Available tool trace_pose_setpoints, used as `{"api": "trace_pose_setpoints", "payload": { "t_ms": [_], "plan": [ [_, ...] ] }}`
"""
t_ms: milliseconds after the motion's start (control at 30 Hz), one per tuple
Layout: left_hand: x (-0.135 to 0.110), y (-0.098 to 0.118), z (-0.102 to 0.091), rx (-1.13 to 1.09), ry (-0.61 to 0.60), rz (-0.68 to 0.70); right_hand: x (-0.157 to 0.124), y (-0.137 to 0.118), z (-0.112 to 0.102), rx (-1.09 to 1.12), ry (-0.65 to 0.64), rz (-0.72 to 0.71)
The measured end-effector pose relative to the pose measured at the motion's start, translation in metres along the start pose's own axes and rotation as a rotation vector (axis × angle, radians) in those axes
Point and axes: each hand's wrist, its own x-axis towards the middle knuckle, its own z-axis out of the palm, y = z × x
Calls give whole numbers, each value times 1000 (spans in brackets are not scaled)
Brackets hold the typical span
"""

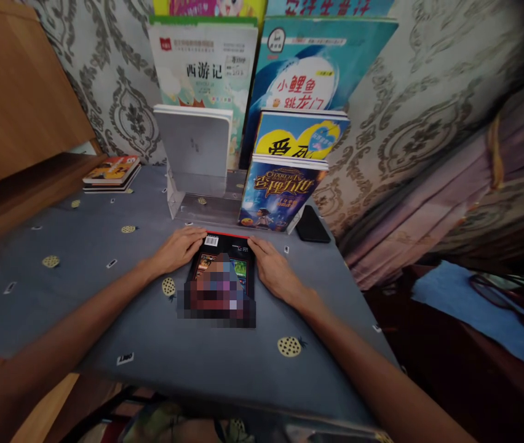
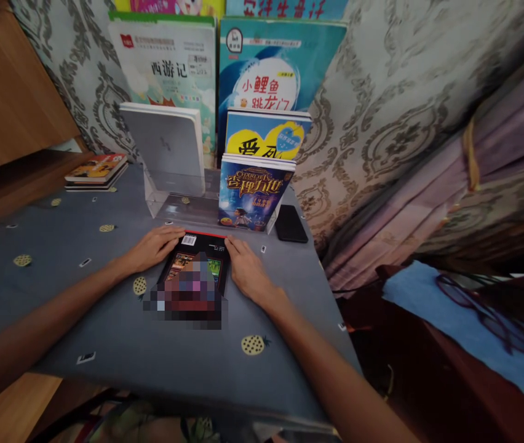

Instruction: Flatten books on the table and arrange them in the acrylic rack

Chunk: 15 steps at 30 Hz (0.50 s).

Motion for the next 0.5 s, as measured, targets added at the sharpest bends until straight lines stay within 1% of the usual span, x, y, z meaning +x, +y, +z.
{"api": "trace_pose_setpoints", "payload": {
  "t_ms": [133,267,500],
  "plan": [
    [-7,-1,-1,3,-35,14,1,0,0,12,2,20],
    [-17,3,-10,14,-74,57,1,1,2,24,6,7],
    [-48,13,-25,11,-65,183,3,-1,2,13,-9,33]
  ]
}}
